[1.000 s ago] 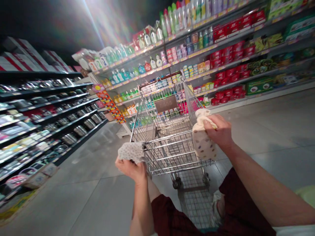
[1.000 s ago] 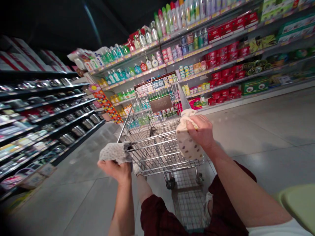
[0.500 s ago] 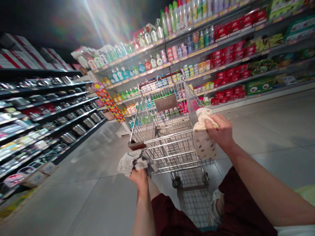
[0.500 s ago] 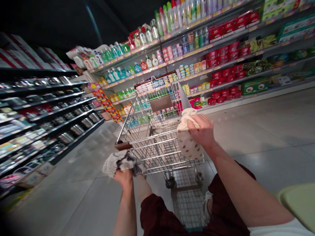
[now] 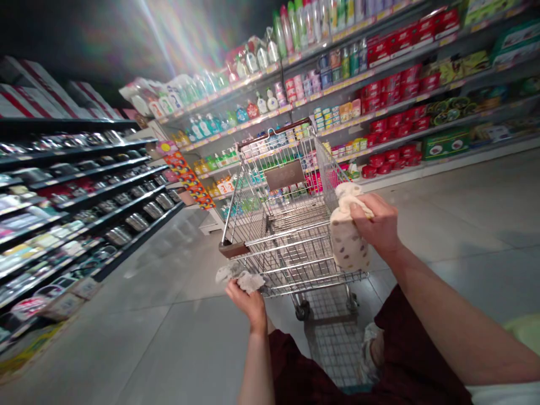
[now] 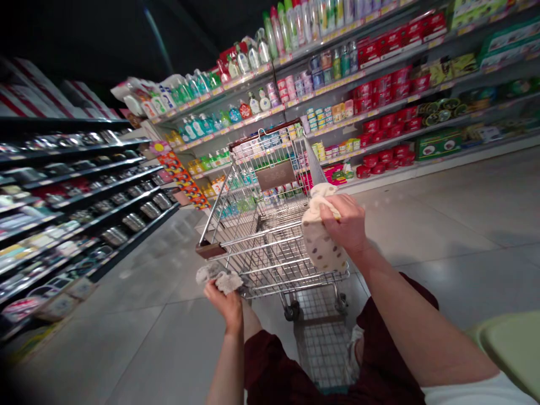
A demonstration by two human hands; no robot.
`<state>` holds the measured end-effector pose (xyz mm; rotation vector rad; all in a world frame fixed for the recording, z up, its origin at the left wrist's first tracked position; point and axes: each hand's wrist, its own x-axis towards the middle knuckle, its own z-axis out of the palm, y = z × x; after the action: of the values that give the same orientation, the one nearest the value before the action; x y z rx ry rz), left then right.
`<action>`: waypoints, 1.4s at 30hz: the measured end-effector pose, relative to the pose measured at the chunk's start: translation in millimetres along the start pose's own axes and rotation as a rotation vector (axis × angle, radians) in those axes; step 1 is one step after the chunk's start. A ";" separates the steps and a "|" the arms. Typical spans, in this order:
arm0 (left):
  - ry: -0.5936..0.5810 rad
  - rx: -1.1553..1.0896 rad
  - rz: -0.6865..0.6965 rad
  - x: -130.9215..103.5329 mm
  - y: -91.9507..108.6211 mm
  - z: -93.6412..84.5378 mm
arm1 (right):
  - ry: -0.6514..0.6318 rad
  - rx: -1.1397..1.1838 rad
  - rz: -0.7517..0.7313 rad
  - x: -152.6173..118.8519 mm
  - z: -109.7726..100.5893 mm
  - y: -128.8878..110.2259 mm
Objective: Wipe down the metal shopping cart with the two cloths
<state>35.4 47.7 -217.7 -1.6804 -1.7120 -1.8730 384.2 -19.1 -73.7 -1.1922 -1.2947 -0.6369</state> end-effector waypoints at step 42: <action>-0.431 0.203 0.288 -43.7 53.3 9.2 | -0.008 0.021 0.023 -0.2 -0.3 -1.5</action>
<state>94.3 10.6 -218.0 -2.2147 -1.6058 -1.2348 383.0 -19.9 -73.4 -1.1926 -1.2896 -0.6010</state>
